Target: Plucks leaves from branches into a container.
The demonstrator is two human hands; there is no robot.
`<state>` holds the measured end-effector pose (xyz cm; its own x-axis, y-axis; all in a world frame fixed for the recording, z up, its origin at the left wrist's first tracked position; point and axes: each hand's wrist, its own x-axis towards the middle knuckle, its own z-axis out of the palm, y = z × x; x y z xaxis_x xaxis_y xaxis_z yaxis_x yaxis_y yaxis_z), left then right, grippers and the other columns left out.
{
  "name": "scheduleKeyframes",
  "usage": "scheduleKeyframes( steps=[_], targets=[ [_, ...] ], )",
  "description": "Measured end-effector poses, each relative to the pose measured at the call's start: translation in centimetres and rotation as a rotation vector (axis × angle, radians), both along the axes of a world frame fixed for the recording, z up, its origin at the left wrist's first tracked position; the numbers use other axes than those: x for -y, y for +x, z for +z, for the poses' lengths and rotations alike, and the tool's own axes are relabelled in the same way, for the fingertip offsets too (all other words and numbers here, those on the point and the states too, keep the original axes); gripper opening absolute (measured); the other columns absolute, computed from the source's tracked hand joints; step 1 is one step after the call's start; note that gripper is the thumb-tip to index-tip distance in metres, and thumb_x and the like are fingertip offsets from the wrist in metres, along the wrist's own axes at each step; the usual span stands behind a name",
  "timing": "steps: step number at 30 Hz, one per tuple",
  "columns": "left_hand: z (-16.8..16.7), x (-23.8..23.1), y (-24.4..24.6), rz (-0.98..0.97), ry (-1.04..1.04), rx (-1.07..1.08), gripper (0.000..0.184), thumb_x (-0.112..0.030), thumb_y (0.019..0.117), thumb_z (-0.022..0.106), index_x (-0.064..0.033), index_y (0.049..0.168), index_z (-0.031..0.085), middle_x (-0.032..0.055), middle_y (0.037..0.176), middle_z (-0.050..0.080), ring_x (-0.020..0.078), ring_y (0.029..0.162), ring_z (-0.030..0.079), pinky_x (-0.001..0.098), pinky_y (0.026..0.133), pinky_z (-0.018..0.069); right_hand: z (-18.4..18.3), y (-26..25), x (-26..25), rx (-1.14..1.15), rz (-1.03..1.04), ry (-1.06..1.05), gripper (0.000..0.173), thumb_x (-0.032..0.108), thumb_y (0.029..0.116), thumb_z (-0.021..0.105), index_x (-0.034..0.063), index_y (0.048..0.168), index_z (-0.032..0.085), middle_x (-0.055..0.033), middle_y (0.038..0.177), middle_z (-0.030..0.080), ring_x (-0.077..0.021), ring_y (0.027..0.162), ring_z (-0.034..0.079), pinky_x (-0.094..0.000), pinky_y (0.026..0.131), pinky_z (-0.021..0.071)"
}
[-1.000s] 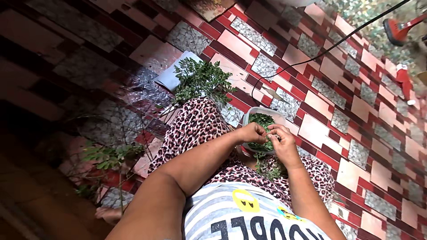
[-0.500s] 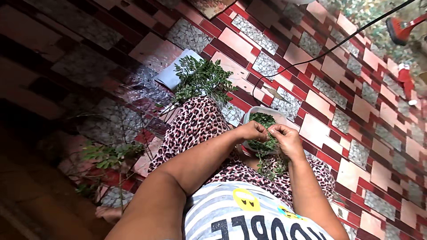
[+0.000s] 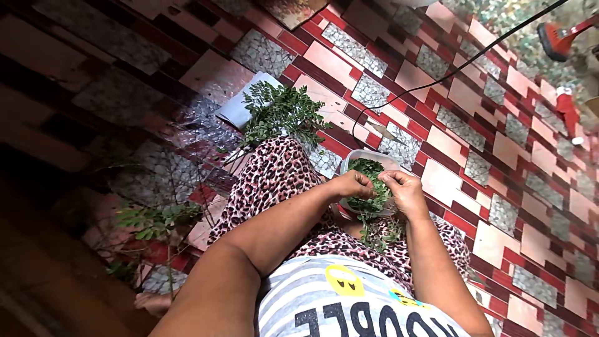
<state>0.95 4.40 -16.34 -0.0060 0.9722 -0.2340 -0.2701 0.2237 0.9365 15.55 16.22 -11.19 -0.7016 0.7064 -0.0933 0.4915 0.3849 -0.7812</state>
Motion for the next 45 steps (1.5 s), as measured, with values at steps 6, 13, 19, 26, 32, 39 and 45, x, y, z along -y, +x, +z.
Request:
scheduleKeyframes(
  steps=[6,13,19,26,32,39,45],
  targets=[
    [-0.9,-0.9,-0.3,-0.028,0.03,-0.005,0.016,-0.007,0.0974,0.066,0.0003,0.083,0.066,0.0003,0.076,0.064,0.005,0.071,0.059,0.0251,0.072,0.0513,1.0,0.3,1.0,0.14,0.14,0.043,0.012,0.013,0.0951,0.071,0.0014,0.097,0.073,-0.0135,0.125,0.065,-0.0218,0.112,0.063,-0.0424,0.093,0.0534],
    [-0.7,-0.3,0.2,0.004,0.022,-0.056,0.022,-0.006,0.0967,0.067,-0.0015,0.076,0.062,-0.0017,0.07,0.06,0.0018,0.065,0.055,0.021,0.066,0.0483,0.3,-0.1,1.7,0.174,0.17,0.112,0.006,-0.001,0.0915,0.068,-0.0034,0.086,0.068,-0.0183,0.117,0.067,-0.0316,0.115,0.06,-0.0494,0.099,0.0484],
    [-1.1,-0.9,-0.2,-0.032,0.019,-0.019,0.012,-0.008,0.097,0.067,0.002,0.09,0.069,0.002,0.08,0.066,0.0054,0.074,0.061,0.0256,0.075,0.053,0.2,0.4,1.0,-0.033,0.044,0.158,0.018,0.008,0.102,0.055,-0.0024,0.098,0.07,-0.0129,0.116,0.068,-0.0176,0.111,0.064,-0.0378,0.097,0.0521],
    [-1.5,-1.2,0.0,0.014,0.046,0.022,0.011,-0.005,0.097,0.068,0.0045,0.093,0.069,0.0052,0.082,0.067,0.0076,0.075,0.063,0.0265,0.076,0.0547,-0.2,1.6,1.7,0.042,0.05,0.14,0.013,0.008,0.0983,0.064,0.0024,0.106,0.073,-0.0105,0.102,0.072,-0.018,0.094,0.067,-0.039,0.087,0.0549],
    [-1.5,-1.2,-0.1,0.037,0.054,0.025,0.008,-0.003,0.0964,0.067,0.005,0.097,0.069,0.0069,0.085,0.068,0.0088,0.077,0.065,0.0279,0.078,0.0559,0.0,1.4,1.8,0.013,-0.035,0.109,0.017,0.006,0.0988,0.063,0.0014,0.113,0.07,-0.0099,0.107,0.071,-0.014,0.094,0.067,-0.0342,0.086,0.055],
    [-0.9,-1.0,0.1,0.077,0.03,0.063,0.012,-0.008,0.1003,0.062,0.0028,0.104,0.068,0.0055,0.087,0.066,0.0086,0.077,0.061,0.0275,0.075,0.053,-0.8,2.7,1.6,-0.172,-0.066,0.21,0.017,0.008,0.0978,0.063,-0.0008,0.11,0.069,-0.0095,0.104,0.07,-0.0093,0.092,0.066,-0.0276,0.084,0.0554],
    [-1.3,-1.2,0.1,0.09,0.026,0.134,0.012,-0.007,0.1015,0.061,0.0028,0.098,0.066,0.0051,0.088,0.069,0.0077,0.075,0.065,0.0262,0.075,0.056,-1.1,2.8,2.0,-0.108,-0.08,0.128,0.014,0.004,0.0963,0.063,-0.0016,0.107,0.069,-0.0067,0.091,0.068,-0.0059,0.077,0.063,-0.0232,0.074,0.0544]
  ],
)
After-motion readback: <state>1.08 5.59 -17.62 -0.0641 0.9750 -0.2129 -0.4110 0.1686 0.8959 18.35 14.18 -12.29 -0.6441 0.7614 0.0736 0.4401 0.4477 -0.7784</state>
